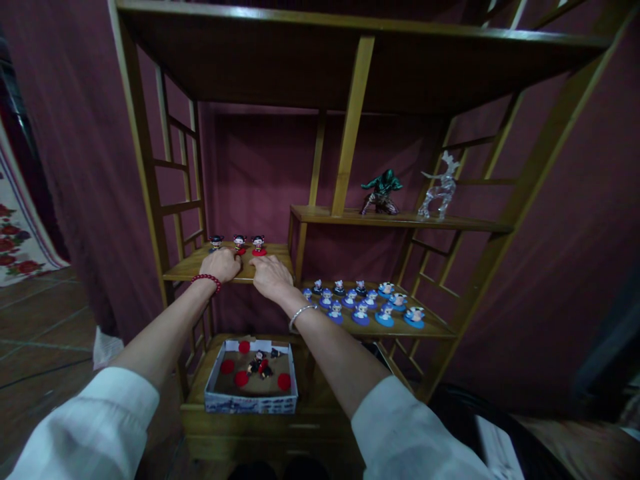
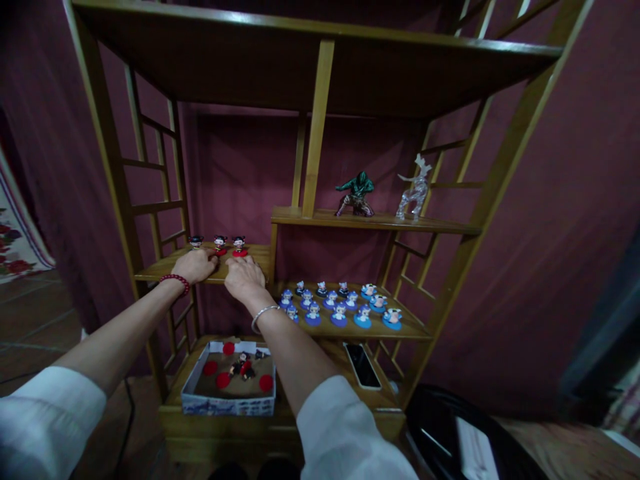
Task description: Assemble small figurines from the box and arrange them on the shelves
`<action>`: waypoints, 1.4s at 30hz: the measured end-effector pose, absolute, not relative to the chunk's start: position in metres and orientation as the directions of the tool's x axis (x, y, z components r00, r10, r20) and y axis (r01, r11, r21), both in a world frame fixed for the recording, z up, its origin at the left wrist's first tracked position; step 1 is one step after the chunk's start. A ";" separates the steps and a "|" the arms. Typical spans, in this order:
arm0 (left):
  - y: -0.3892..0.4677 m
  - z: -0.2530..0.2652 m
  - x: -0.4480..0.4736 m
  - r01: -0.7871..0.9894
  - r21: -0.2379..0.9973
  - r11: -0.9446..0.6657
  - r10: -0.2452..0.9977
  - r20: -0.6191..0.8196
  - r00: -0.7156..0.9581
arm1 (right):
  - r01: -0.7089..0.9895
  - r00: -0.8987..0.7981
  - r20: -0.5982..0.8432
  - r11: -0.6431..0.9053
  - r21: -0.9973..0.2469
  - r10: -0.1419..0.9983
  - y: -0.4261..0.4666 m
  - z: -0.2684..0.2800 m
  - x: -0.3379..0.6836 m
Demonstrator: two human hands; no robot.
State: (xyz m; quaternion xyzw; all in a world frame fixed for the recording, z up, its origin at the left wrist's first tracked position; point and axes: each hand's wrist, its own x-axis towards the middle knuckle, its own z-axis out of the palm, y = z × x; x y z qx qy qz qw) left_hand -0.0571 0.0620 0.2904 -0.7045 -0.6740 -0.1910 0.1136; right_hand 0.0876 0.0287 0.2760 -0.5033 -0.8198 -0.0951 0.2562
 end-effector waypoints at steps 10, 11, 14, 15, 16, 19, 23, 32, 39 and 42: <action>0.037 0.281 -0.055 0.990 0.132 -0.053 0.796 0.604 -0.037 | 0.891 -0.324 0.509 0.439 -0.120 0.798 0.025 0.277 0.085; 0.036 0.279 -0.055 0.989 0.138 -0.049 0.787 0.616 -0.047 | 0.892 -0.316 0.508 0.433 -0.127 0.801 0.024 0.276 0.084; 0.033 0.270 -0.056 0.988 0.145 -0.049 0.748 0.661 -0.059 | 0.899 -0.296 0.516 0.417 -0.133 0.804 0.020 0.274 0.083; 0.032 0.266 -0.056 0.989 0.136 -0.060 0.728 0.684 -0.050 | 0.901 -0.292 0.524 0.414 -0.129 0.800 0.018 0.273 0.083; 0.031 0.263 -0.056 0.990 0.123 -0.075 0.705 0.708 -0.035 | 0.902 -0.288 0.537 0.412 -0.126 0.793 0.017 0.272 0.083; 0.026 0.253 -0.053 0.988 0.094 -0.124 0.667 0.745 0.013 | 0.901 -0.281 0.558 0.415 -0.127 0.781 0.014 0.267 0.082; 0.016 0.244 -0.049 0.975 0.098 -0.201 0.638 0.768 0.054 | 0.897 -0.266 0.576 0.418 -0.147 0.773 0.012 0.263 0.080; 0.002 0.224 -0.041 0.926 0.140 -0.350 0.567 0.819 0.091 | 0.839 -0.272 0.678 0.514 -0.180 0.682 -0.007 0.246 0.080; -0.003 0.202 -0.033 0.908 0.145 -0.393 0.509 0.857 0.084 | 0.781 -0.367 0.722 0.616 -0.103 0.587 -0.015 0.228 0.081; -0.004 0.194 -0.031 0.905 0.161 -0.394 0.502 0.862 0.066 | 0.792 -0.354 0.721 0.601 -0.108 0.596 -0.017 0.223 0.078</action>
